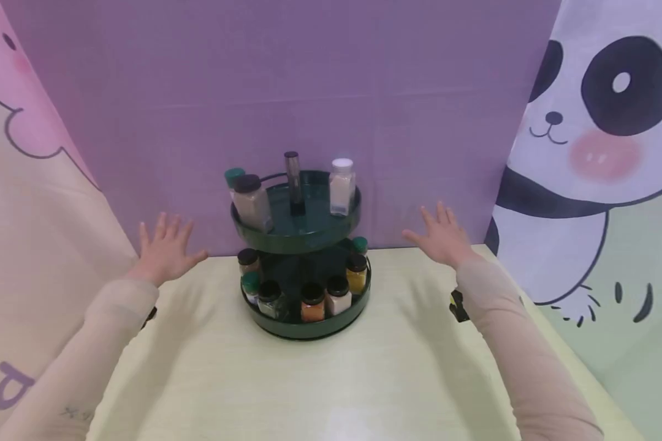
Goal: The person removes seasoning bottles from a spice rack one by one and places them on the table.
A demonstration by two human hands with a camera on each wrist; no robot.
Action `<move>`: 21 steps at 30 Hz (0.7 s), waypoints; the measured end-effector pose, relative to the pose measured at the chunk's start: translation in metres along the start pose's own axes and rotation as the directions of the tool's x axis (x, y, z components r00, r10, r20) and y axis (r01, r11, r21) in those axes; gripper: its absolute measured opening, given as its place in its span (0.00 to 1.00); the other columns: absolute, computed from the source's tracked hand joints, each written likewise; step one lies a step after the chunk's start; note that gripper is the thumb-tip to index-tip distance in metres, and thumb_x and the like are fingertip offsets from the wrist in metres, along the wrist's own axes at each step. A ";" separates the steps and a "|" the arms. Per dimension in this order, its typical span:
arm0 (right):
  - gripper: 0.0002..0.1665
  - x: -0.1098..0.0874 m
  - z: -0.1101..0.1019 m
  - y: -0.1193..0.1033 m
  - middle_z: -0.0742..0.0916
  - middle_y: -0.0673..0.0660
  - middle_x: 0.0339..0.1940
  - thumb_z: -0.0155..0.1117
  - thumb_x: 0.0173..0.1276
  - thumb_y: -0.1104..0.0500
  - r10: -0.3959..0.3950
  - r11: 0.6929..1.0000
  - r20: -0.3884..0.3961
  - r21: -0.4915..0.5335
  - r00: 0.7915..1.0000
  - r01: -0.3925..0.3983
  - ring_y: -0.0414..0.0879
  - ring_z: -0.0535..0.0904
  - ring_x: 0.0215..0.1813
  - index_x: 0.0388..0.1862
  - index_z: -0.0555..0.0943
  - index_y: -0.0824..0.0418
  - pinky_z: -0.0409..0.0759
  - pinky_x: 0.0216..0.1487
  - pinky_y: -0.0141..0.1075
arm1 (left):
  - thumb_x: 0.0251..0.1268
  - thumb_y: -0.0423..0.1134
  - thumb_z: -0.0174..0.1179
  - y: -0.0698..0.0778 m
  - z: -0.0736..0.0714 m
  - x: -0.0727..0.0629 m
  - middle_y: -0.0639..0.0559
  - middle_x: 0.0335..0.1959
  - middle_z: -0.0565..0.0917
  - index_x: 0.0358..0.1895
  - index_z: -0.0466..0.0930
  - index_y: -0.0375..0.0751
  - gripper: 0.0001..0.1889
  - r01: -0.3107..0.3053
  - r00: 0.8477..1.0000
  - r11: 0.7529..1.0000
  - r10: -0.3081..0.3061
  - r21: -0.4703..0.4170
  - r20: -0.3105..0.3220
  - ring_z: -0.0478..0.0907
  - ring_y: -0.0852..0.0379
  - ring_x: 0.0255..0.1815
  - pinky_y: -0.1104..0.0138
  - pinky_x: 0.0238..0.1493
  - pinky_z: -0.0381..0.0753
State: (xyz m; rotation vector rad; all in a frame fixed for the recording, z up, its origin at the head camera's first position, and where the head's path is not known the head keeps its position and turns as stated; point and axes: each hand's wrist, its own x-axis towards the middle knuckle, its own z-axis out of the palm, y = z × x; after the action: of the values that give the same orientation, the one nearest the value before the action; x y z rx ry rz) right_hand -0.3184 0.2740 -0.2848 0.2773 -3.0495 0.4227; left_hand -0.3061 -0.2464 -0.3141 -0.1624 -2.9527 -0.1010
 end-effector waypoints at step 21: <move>0.28 -0.039 0.055 -0.013 0.76 0.71 0.57 0.54 0.66 0.52 -0.178 0.984 -0.166 -0.063 0.970 0.169 0.67 0.69 0.59 0.59 0.71 0.69 0.69 0.56 0.60 | 0.65 0.40 0.51 0.044 0.066 -0.031 0.35 0.60 0.72 0.61 0.68 0.34 0.23 0.062 0.998 0.759 -0.031 -0.648 0.059 0.70 0.37 0.59 0.49 0.57 0.72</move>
State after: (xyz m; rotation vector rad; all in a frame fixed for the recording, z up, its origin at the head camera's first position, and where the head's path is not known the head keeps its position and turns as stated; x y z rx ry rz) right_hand -0.2789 0.2534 -0.3377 0.4748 -2.8338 0.3414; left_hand -0.2826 -0.2008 -0.3822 -0.1802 -2.8233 -1.1523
